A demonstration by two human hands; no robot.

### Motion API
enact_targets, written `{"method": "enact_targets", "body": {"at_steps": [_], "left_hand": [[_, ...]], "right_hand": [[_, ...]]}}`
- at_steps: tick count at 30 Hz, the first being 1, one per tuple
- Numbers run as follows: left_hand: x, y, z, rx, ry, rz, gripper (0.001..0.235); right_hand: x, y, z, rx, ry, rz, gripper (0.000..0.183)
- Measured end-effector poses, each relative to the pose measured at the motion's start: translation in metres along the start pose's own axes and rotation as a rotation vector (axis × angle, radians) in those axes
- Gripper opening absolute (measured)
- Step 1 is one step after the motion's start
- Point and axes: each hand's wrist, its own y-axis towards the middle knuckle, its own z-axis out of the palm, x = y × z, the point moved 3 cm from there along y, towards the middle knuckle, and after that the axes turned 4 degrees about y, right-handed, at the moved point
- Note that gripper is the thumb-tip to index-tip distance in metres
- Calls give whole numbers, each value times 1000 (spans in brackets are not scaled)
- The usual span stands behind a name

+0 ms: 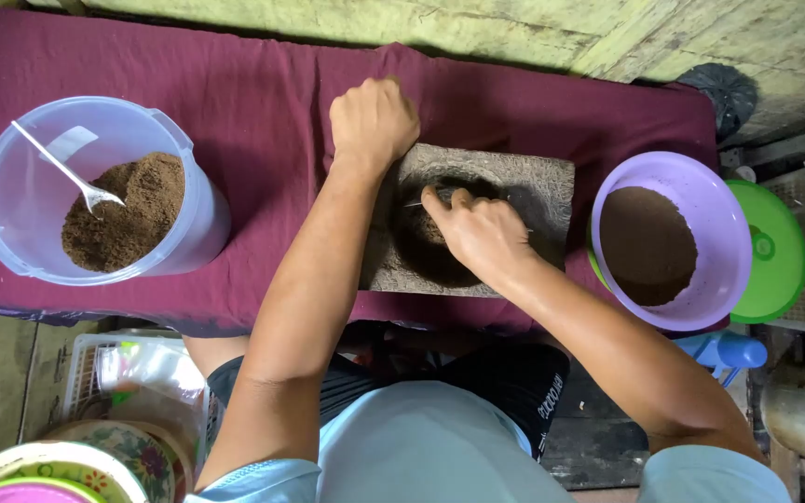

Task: The person grinds a brown granular substance in a stone mortar using a spoon, then repeatedly scoops the ground material into a purple bowl. The person continues grinding and transferring the contents until the mortar is empty.

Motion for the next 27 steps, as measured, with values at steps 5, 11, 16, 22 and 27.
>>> {"method": "enact_targets", "body": {"at_steps": [5,11,16,22,27], "left_hand": [[-1,2,2,-22,10,6,26],[1,2,1,4,20,10,28],[1,0,-2,-2,6,6,28],[1,2,7,-1,14,14,26],[0,0,4,-10,55,26,27]], "right_hand": [[2,-2,17,119,64,26,67],[4,4,-3,254,201,54,66],[-9,-4,12,332,207,-36,58],[-15,-7,-10,132,400,-190,19],[14,10,-11,580,69,-250,32]]}}
